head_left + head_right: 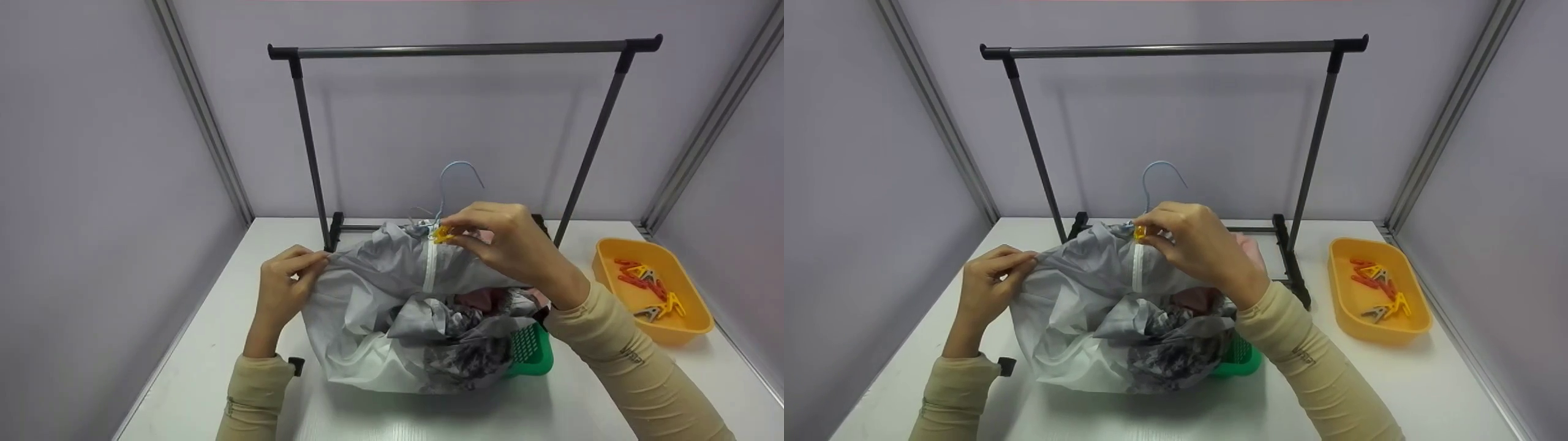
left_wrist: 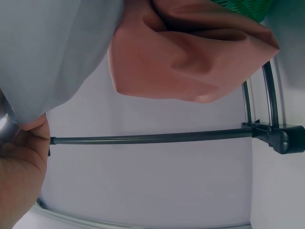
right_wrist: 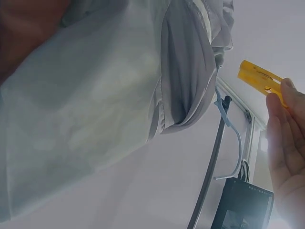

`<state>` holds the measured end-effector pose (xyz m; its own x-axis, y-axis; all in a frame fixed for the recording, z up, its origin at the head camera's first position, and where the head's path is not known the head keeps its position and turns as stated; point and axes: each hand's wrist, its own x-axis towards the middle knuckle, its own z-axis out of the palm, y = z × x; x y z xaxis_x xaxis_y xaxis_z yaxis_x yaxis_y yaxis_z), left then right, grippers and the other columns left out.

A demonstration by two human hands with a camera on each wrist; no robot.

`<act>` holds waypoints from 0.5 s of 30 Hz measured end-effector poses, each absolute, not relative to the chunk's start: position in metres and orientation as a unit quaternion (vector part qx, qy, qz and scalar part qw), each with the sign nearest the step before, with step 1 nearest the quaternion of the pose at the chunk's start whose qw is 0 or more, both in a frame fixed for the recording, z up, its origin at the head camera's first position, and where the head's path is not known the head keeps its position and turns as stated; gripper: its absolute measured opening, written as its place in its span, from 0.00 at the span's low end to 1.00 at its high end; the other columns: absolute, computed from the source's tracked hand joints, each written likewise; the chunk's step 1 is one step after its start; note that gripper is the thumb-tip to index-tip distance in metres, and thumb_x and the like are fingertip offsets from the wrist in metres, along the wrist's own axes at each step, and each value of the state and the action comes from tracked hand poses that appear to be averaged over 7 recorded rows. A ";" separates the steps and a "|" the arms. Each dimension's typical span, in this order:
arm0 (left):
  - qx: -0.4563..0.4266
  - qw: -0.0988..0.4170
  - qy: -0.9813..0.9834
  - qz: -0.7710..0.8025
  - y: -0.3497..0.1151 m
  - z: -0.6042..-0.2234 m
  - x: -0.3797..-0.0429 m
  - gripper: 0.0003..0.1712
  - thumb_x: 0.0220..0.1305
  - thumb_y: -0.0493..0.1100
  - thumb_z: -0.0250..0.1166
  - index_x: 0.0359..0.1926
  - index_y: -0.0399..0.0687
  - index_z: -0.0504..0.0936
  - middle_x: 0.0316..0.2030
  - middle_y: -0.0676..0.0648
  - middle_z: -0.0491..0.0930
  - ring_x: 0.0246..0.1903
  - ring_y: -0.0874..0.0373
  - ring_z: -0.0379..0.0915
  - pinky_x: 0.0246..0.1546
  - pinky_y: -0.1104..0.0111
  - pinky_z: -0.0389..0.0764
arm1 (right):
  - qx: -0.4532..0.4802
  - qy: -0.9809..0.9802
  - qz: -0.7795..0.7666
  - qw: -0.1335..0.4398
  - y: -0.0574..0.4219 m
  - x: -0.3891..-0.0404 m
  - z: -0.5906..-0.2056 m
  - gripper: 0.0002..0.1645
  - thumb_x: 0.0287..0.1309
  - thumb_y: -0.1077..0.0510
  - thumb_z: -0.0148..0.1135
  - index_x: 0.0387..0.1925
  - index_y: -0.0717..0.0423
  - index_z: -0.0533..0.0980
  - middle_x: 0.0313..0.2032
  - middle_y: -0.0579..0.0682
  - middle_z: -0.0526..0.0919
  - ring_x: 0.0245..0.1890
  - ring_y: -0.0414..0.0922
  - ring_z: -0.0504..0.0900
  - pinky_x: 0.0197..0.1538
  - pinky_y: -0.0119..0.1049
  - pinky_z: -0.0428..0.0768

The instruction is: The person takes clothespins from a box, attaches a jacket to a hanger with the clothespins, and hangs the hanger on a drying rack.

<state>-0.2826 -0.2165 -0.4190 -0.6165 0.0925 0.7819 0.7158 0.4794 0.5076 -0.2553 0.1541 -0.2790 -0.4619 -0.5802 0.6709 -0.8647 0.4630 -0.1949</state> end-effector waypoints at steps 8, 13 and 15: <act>-0.260 0.357 -0.780 -0.443 -0.216 -0.418 -0.283 0.09 0.62 0.28 0.76 0.40 0.42 0.95 0.29 0.48 0.88 0.25 0.68 0.71 0.28 0.83 0.71 | 0.448 -0.817 0.259 0.256 0.147 -0.256 -0.275 0.15 0.57 0.69 0.78 0.47 0.59 0.89 0.40 0.52 0.93 0.39 0.45 0.92 0.43 0.38 0.90; -0.261 0.360 -0.776 -0.447 -0.216 -0.419 -0.283 0.09 0.62 0.27 0.75 0.40 0.42 0.95 0.29 0.48 0.88 0.25 0.69 0.71 0.28 0.84 0.71 | 0.454 -0.813 0.257 0.258 0.142 -0.258 -0.274 0.14 0.57 0.70 0.78 0.46 0.60 0.89 0.40 0.52 0.93 0.38 0.45 0.92 0.41 0.38 0.90; -0.261 0.360 -0.775 -0.449 -0.217 -0.420 -0.283 0.09 0.62 0.27 0.75 0.40 0.42 0.95 0.29 0.48 0.88 0.25 0.69 0.71 0.28 0.84 0.71 | 0.455 -0.814 0.255 0.257 0.140 -0.258 -0.274 0.14 0.57 0.69 0.78 0.46 0.59 0.90 0.39 0.51 0.93 0.38 0.44 0.91 0.41 0.38 0.90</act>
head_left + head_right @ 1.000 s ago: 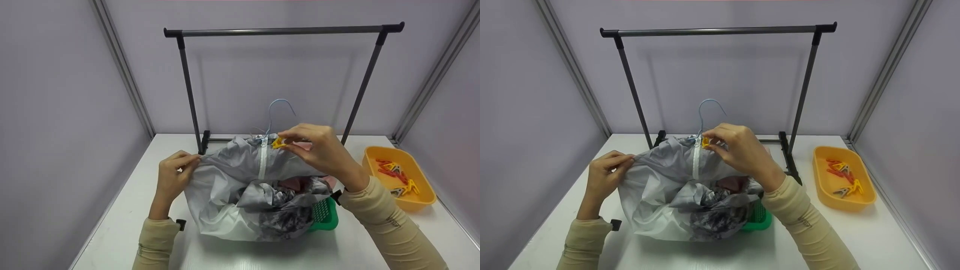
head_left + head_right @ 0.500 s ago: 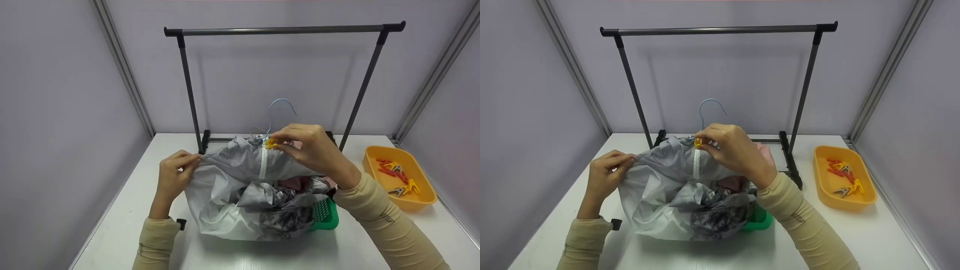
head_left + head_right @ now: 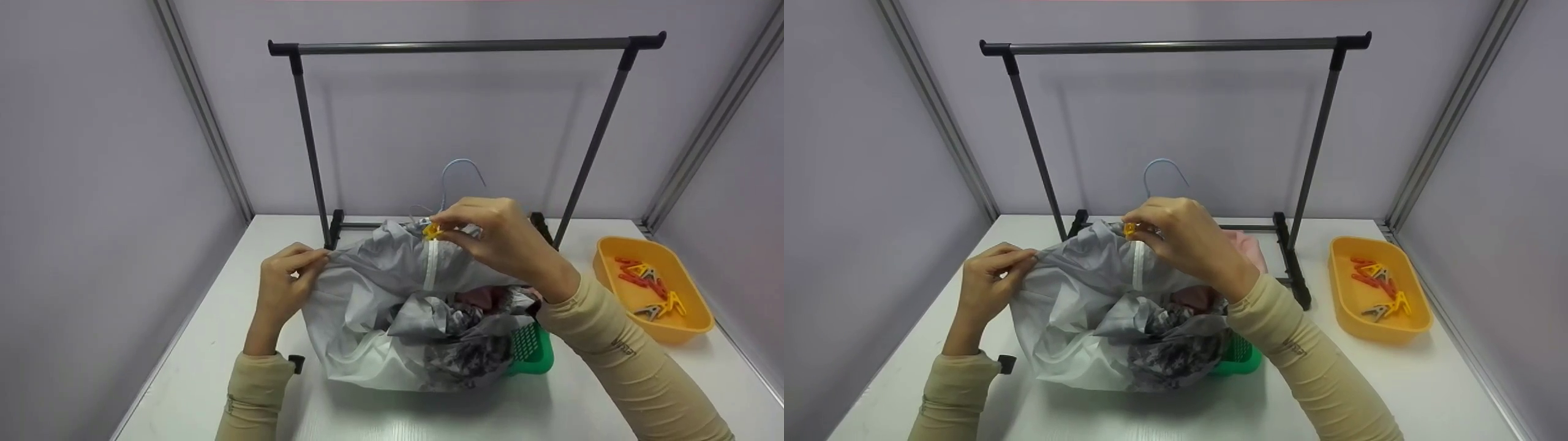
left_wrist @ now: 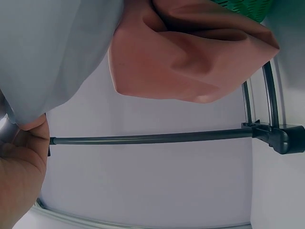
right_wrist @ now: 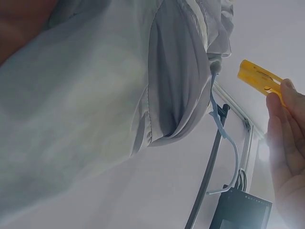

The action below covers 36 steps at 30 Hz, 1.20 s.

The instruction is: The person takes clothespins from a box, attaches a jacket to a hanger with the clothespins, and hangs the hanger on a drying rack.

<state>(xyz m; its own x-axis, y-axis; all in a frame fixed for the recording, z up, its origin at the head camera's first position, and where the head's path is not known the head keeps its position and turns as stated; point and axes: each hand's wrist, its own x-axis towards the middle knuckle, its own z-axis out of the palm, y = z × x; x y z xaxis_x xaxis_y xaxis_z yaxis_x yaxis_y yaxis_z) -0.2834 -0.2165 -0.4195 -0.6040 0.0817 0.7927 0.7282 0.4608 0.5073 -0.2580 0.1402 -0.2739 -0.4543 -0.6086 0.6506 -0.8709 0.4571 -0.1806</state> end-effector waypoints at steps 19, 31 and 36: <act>-0.248 0.353 -0.788 -0.438 -0.223 -0.420 -0.278 0.09 0.61 0.28 0.76 0.40 0.43 0.95 0.30 0.48 0.88 0.26 0.69 0.71 0.28 0.83 0.71 | 0.474 -0.806 0.260 0.241 0.113 -0.269 -0.276 0.12 0.59 0.66 0.77 0.46 0.61 0.90 0.40 0.54 0.93 0.37 0.46 0.92 0.41 0.34 0.89; -0.260 0.362 -0.772 -0.452 -0.218 -0.415 -0.279 0.07 0.63 0.29 0.75 0.40 0.42 0.95 0.29 0.48 0.88 0.25 0.68 0.70 0.28 0.81 0.70 | 0.471 -0.811 0.260 0.230 0.100 -0.271 -0.277 0.12 0.60 0.67 0.76 0.46 0.63 0.89 0.39 0.56 0.93 0.36 0.47 0.92 0.43 0.34 0.89; -0.263 0.363 -0.771 -0.453 -0.218 -0.415 -0.278 0.07 0.63 0.29 0.75 0.40 0.42 0.95 0.29 0.48 0.88 0.25 0.67 0.71 0.28 0.81 0.70 | 0.471 -0.813 0.255 0.228 0.094 -0.271 -0.278 0.12 0.60 0.67 0.76 0.45 0.63 0.89 0.39 0.56 0.93 0.36 0.47 0.91 0.42 0.35 0.89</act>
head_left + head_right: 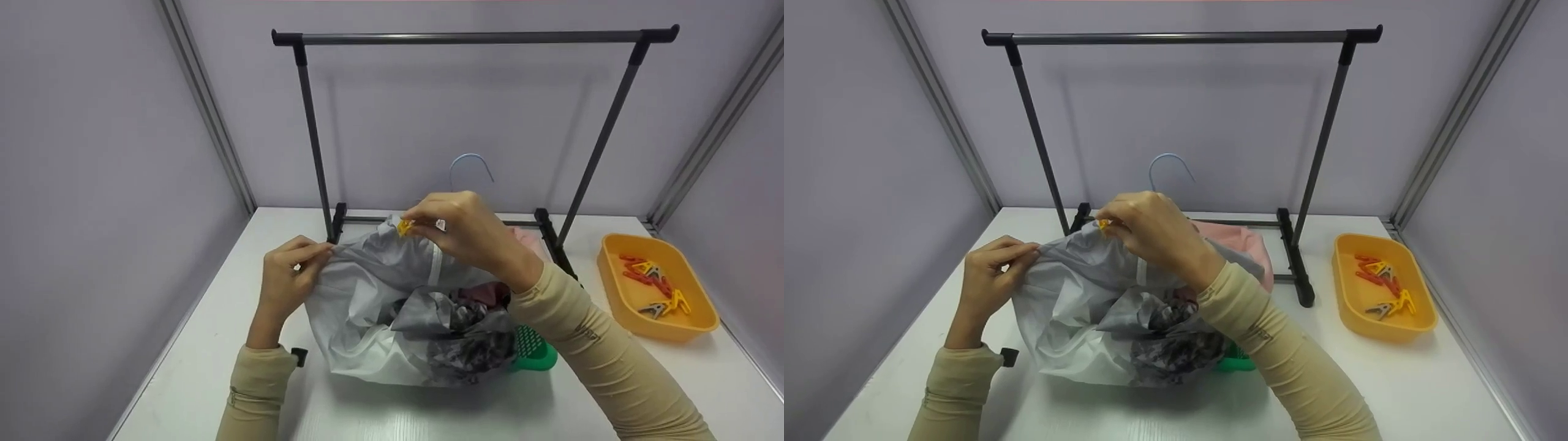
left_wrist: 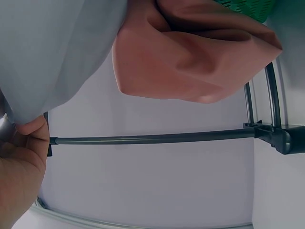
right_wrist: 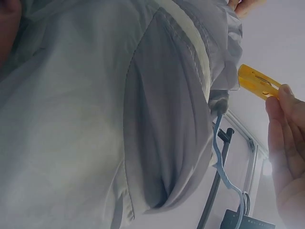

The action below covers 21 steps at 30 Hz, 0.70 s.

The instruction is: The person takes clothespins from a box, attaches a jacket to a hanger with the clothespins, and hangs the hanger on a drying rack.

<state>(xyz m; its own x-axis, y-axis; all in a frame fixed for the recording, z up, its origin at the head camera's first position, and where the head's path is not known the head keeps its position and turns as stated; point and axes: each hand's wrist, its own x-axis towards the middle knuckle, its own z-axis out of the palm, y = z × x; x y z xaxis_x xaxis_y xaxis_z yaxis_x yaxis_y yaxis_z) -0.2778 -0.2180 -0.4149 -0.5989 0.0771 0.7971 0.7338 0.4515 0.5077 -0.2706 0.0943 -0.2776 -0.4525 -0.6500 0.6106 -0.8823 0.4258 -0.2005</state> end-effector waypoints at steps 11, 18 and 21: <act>-0.273 0.365 -0.764 -0.456 -0.219 -0.415 -0.278 0.07 0.63 0.28 0.75 0.40 0.41 0.95 0.29 0.47 0.88 0.25 0.67 0.69 0.27 0.79 0.69 | 0.474 -0.815 0.239 0.233 0.080 -0.274 -0.283 0.10 0.61 0.68 0.75 0.44 0.63 0.89 0.37 0.55 0.92 0.35 0.48 0.91 0.41 0.37 0.90; -0.278 0.367 -0.757 -0.463 -0.220 -0.416 -0.276 0.08 0.63 0.27 0.75 0.39 0.42 0.95 0.29 0.47 0.88 0.24 0.66 0.69 0.25 0.77 0.69 | 0.471 -0.821 0.228 0.228 0.073 -0.274 -0.286 0.08 0.63 0.68 0.74 0.44 0.61 0.90 0.37 0.53 0.93 0.36 0.47 0.92 0.42 0.38 0.90; -0.276 0.366 -0.758 -0.465 -0.220 -0.416 -0.275 0.08 0.63 0.28 0.75 0.39 0.42 0.95 0.29 0.47 0.88 0.24 0.66 0.69 0.26 0.78 0.69 | 0.466 -0.827 0.223 0.220 0.071 -0.274 -0.287 0.08 0.63 0.67 0.73 0.44 0.60 0.89 0.38 0.53 0.93 0.37 0.47 0.92 0.43 0.38 0.90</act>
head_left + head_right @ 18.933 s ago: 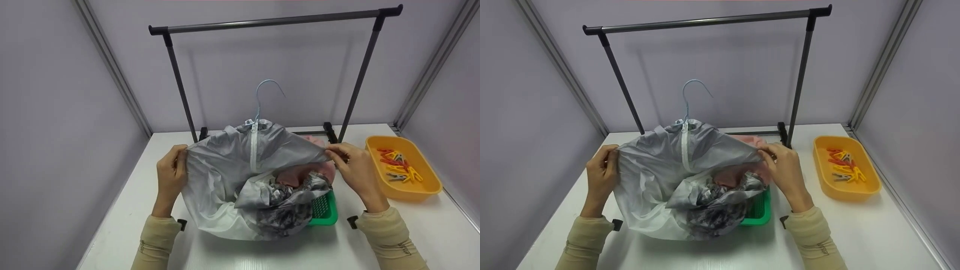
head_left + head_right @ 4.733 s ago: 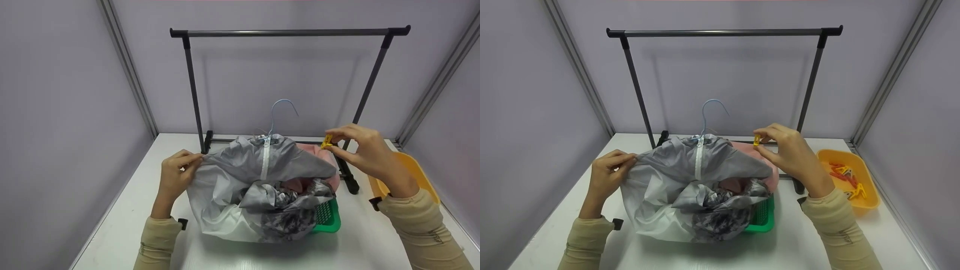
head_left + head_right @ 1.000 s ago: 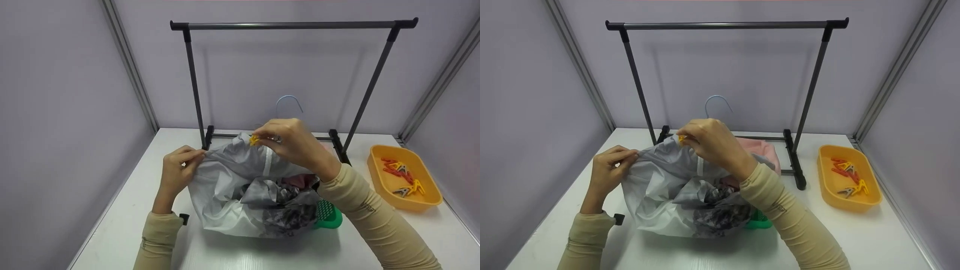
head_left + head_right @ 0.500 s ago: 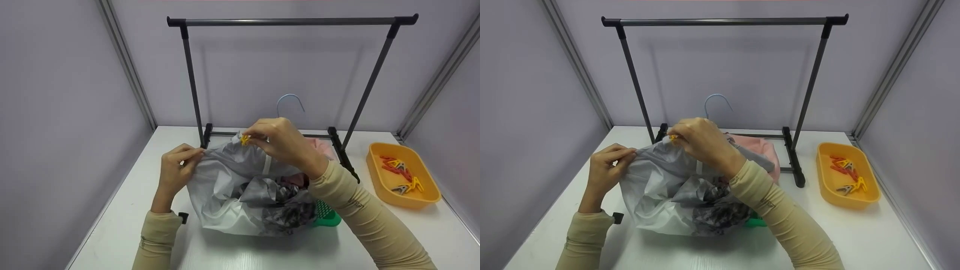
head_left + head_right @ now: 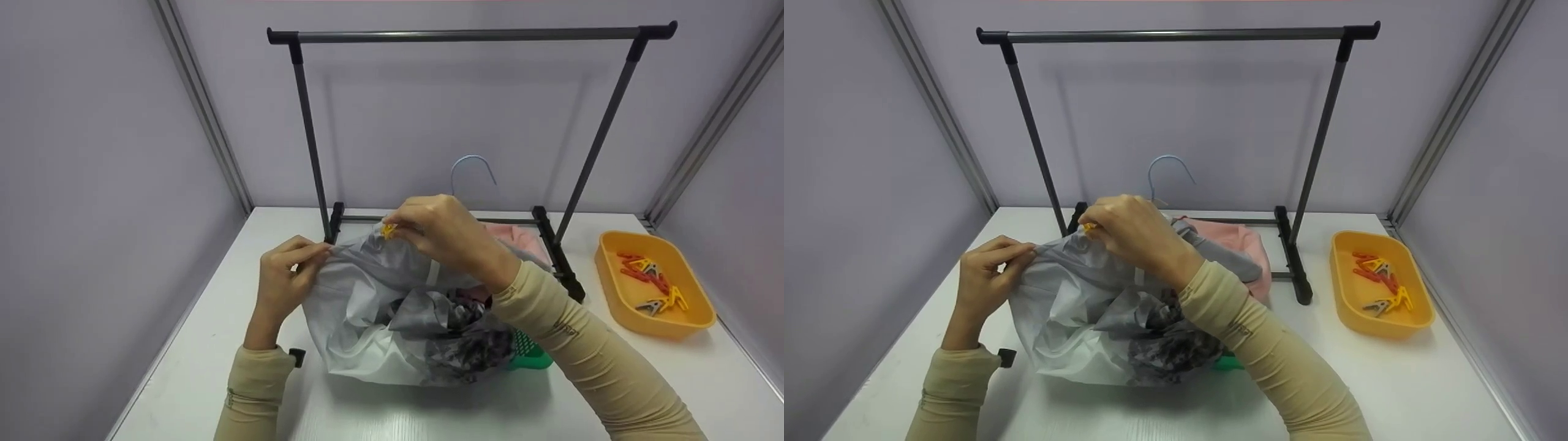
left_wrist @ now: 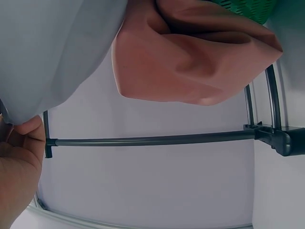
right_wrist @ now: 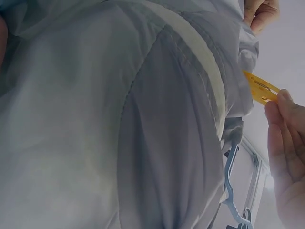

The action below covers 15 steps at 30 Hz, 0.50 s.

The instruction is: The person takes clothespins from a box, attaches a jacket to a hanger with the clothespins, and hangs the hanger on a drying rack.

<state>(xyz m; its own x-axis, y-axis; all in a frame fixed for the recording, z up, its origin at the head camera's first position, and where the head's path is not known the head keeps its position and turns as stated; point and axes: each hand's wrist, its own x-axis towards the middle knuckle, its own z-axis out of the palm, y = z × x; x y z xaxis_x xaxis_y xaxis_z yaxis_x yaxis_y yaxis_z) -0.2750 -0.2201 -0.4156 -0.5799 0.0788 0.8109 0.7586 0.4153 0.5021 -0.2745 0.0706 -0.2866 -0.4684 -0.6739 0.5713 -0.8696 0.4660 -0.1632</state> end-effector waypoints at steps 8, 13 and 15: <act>-0.279 0.367 -0.758 -0.461 -0.220 -0.414 -0.275 0.08 0.62 0.27 0.75 0.39 0.41 0.95 0.29 0.47 0.88 0.25 0.67 0.70 0.28 0.80 0.70 | 0.459 -0.839 0.213 0.199 0.065 -0.272 -0.287 0.10 0.64 0.66 0.73 0.47 0.60 0.89 0.40 0.53 0.93 0.39 0.47 0.92 0.45 0.38 0.90; -0.284 0.367 -0.760 -0.455 -0.220 -0.416 -0.275 0.09 0.62 0.27 0.75 0.40 0.42 0.95 0.29 0.48 0.88 0.24 0.67 0.69 0.26 0.79 0.69 | 0.459 -0.838 0.212 0.205 0.063 -0.273 -0.289 0.09 0.64 0.65 0.73 0.46 0.59 0.90 0.38 0.52 0.92 0.38 0.47 0.91 0.45 0.41 0.89; -0.284 0.363 -0.760 -0.457 -0.220 -0.417 -0.276 0.09 0.63 0.27 0.75 0.40 0.41 0.95 0.29 0.47 0.88 0.24 0.67 0.68 0.26 0.79 0.68 | 0.459 -0.838 0.210 0.206 0.061 -0.273 -0.289 0.09 0.64 0.64 0.73 0.46 0.59 0.90 0.39 0.51 0.93 0.38 0.47 0.91 0.46 0.42 0.89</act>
